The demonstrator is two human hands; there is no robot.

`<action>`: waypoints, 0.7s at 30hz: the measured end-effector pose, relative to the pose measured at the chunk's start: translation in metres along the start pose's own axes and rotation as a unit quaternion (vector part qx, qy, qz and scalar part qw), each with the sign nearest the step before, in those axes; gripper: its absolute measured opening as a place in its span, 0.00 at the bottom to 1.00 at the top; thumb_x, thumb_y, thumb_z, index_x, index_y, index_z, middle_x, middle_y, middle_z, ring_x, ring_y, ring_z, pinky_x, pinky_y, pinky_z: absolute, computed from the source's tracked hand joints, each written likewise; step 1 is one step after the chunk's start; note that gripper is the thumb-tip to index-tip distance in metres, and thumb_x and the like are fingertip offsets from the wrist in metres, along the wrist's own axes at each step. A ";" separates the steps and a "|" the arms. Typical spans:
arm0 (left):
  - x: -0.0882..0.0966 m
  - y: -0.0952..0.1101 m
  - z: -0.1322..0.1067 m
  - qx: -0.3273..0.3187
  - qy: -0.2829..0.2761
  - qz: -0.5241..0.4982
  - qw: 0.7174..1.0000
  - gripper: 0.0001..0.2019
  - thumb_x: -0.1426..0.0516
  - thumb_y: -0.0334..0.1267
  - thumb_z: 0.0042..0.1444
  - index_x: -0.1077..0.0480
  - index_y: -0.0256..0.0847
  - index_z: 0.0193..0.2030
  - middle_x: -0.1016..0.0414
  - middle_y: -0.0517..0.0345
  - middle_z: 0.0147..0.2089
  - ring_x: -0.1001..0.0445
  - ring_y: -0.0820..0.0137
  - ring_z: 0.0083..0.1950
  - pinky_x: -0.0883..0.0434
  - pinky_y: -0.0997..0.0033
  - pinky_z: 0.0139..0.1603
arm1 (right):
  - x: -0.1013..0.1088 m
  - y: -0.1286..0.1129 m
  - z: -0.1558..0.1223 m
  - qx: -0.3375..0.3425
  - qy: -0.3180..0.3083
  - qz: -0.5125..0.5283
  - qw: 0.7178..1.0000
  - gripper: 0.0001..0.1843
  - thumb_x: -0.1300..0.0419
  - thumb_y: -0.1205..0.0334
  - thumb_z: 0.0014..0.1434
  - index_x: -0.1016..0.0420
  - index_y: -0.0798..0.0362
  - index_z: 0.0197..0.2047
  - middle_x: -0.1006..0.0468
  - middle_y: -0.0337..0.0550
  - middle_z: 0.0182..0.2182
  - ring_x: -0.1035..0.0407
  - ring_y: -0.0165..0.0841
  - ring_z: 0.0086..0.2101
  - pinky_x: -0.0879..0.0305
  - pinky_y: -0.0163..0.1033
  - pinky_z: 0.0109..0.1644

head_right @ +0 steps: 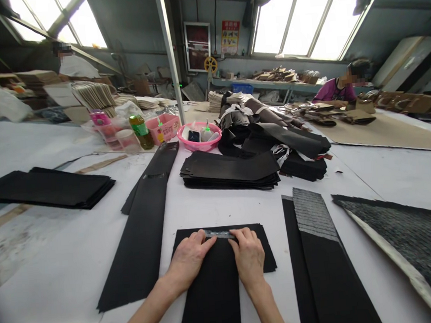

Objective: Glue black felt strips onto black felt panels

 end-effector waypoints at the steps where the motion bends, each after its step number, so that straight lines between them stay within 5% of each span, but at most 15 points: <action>1: 0.000 -0.002 0.001 0.004 0.000 -0.015 1.000 0.16 0.49 0.30 0.62 0.34 0.52 0.54 0.34 0.56 0.43 0.33 0.65 0.43 0.34 0.67 0.38 | 0.001 -0.004 0.005 0.010 -0.002 0.001 1.000 0.08 0.43 0.62 0.62 0.26 0.47 0.45 0.26 0.40 0.39 0.34 0.35 0.41 0.41 0.37 0.44; 8: -0.003 -0.016 0.009 0.026 0.000 -0.097 0.995 0.12 0.51 0.35 0.65 0.30 0.53 0.49 0.33 0.59 0.38 0.31 0.69 0.38 0.35 0.70 0.39 | -0.008 -0.027 0.030 0.095 -0.093 -0.014 0.991 0.07 0.40 0.66 0.60 0.26 0.46 0.42 0.26 0.39 0.38 0.35 0.36 0.41 0.42 0.39 0.43; 21: -0.004 -0.028 0.014 0.029 0.009 -0.165 0.986 0.10 0.47 0.36 0.62 0.27 0.53 0.45 0.30 0.63 0.36 0.28 0.72 0.36 0.35 0.75 0.37 | -0.019 -0.018 0.039 0.114 -0.127 0.029 0.985 0.03 0.39 0.66 0.58 0.26 0.47 0.36 0.28 0.38 0.34 0.34 0.34 0.38 0.41 0.37 0.41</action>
Point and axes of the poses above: each hand's wrist, its own z-axis towards the middle knuckle, its own x-axis out of the back of the hand, y = z × x, the point moved 8 cm from there along z, towards the middle knuckle
